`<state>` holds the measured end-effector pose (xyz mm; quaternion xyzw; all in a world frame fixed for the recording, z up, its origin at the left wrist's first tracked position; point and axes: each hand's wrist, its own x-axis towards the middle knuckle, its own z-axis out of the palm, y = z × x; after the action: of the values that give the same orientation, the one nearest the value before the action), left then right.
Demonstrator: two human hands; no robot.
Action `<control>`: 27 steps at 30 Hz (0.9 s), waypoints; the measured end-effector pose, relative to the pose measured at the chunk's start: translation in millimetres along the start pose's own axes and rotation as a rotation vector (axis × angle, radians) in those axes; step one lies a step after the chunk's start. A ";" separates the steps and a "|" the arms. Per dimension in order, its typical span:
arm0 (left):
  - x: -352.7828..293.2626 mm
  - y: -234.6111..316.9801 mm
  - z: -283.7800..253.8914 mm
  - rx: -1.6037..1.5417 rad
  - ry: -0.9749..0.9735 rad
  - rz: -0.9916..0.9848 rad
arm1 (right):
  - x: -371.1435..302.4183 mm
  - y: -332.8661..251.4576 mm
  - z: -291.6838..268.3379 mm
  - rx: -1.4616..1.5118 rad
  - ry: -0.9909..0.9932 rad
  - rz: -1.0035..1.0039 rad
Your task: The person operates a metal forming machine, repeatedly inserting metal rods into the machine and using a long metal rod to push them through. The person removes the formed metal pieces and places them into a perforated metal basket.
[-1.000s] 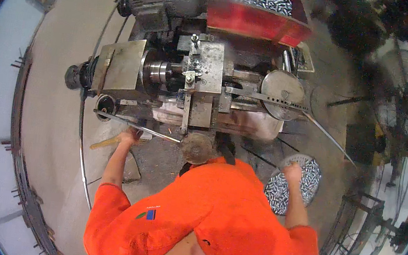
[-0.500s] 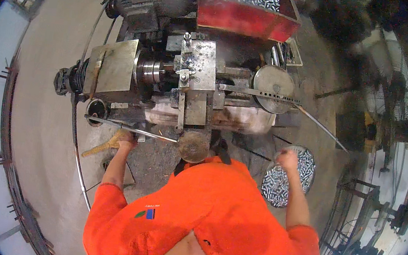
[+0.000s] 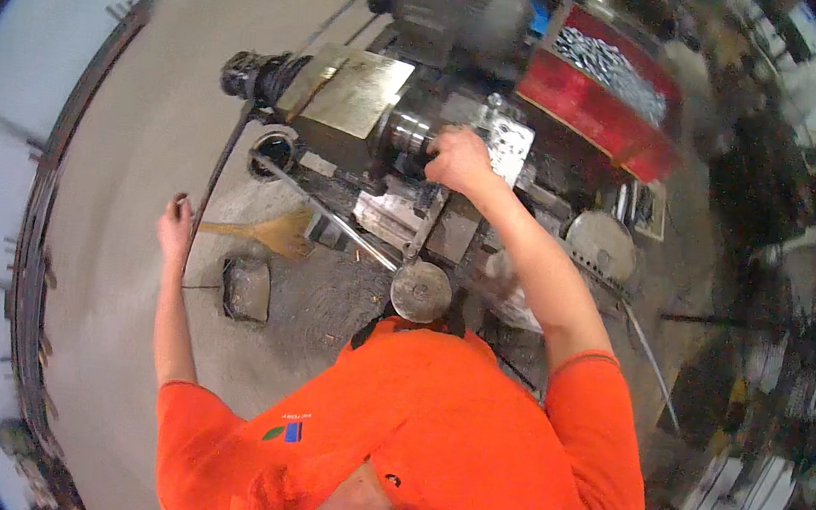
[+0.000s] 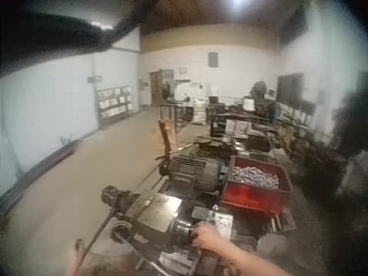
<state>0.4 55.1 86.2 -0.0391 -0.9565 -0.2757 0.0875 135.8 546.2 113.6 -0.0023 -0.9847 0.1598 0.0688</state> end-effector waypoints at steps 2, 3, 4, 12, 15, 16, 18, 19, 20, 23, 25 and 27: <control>-29.5 -113.3 -47.7 0.256 -0.005 -0.138 | 30.3 -33.6 3.9 -0.023 -0.122 0.052; -68.9 -150.6 -43.2 0.311 -0.067 -0.282 | 37.3 -37.1 9.3 -0.046 -0.140 0.050; -89.7 -151.0 -32.5 0.318 -0.077 -0.364 | 38.0 -31.1 14.9 -0.080 -0.159 0.077; -196.5 -17.3 19.1 0.496 0.121 -0.499 | 31.7 -23.8 11.5 -0.239 -0.192 0.080; -200.4 -58.2 1.2 -0.189 -0.130 -0.550 | 25.2 -19.1 -28.6 -0.281 -0.162 0.125; -191.9 -45.0 -2.8 -0.070 -0.239 -0.480 | 18.2 -9.4 -51.2 -0.304 -0.145 0.145; -165.5 -5.7 -24.9 0.184 -0.461 -0.294 | 10.8 36.9 -101.7 -0.233 -0.022 0.202; -154.3 -49.4 -22.0 0.235 -0.449 -0.116 | 13.2 34.7 -122.5 -0.214 0.162 0.196; -141.3 -45.0 -19.2 0.100 -0.470 -0.136 | 4.5 38.9 -137.9 -0.210 0.336 0.218; -82.8 -8.4 -0.9 -0.216 -0.561 -0.157 | -25.2 43.9 -153.6 -0.141 0.551 0.149; -62.9 -30.6 31.4 -0.209 -0.447 -0.223 | -62.8 41.8 -144.6 -0.002 0.610 0.028; -51.4 -51.0 62.8 -0.385 -0.394 -0.312 | -123.7 47.5 -120.5 0.126 0.623 0.038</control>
<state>35.4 44.2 -2.3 0.0396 -0.8797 -0.4490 -0.1518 273.9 625.9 195.2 -0.0650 -0.9042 0.2135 0.3642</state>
